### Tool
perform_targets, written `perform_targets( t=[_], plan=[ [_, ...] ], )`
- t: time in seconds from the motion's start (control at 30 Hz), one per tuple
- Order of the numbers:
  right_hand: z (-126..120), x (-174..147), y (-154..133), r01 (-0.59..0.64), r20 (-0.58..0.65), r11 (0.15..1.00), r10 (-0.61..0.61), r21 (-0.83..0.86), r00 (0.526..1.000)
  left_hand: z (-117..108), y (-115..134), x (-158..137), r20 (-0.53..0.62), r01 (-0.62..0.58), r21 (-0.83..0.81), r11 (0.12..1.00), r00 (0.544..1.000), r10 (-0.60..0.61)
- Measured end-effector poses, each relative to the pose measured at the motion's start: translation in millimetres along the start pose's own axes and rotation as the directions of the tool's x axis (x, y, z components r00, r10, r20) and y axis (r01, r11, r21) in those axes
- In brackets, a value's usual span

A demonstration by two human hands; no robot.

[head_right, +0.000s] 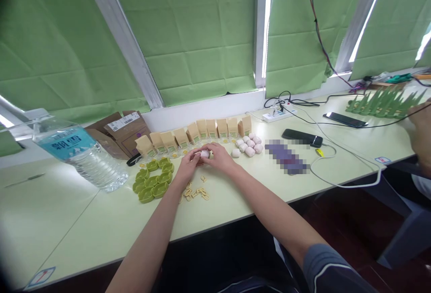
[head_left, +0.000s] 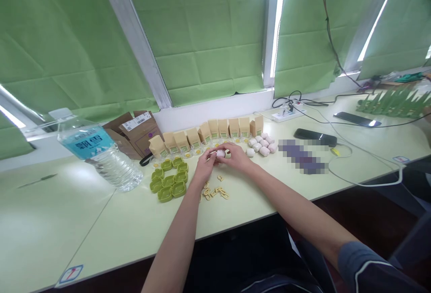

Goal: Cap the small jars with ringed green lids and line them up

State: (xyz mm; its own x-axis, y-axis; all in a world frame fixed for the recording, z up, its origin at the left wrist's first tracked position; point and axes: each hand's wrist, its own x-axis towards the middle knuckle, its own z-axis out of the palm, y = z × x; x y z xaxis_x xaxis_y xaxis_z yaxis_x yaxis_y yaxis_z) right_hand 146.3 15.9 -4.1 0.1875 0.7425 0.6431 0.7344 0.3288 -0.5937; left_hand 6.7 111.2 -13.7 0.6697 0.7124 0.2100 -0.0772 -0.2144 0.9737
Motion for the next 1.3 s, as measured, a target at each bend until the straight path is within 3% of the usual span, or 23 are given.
perform_targets(
  t=[0.5, 0.8, 1.1, 1.3],
  plan=[
    [2, 1, -2, -0.019, 0.032, 0.998, 0.021, -0.060, 0.999, 0, -13, 2, 0.008, -0.065, 0.117, 0.991, 0.998, 0.064],
    [1, -1, 2, -0.075, 0.014, 0.997, 0.075, -0.002, 0.997, 2, 1, -3, 0.016, -0.030, 0.106, 0.994, 0.999, 0.028],
    [2, -1, 5, -0.064, 0.025, 0.997, 0.065, -0.035, 0.998, 1, 6, -8, 0.010, -0.106, 0.428, 0.897, 0.994, 0.113],
    [0, 0, 2, -0.063, 0.038, 0.998, 0.064, -0.029, 0.997, 1, 9, -9, 0.003, -0.096, 0.424, 0.901, 0.995, 0.104]
  ],
)
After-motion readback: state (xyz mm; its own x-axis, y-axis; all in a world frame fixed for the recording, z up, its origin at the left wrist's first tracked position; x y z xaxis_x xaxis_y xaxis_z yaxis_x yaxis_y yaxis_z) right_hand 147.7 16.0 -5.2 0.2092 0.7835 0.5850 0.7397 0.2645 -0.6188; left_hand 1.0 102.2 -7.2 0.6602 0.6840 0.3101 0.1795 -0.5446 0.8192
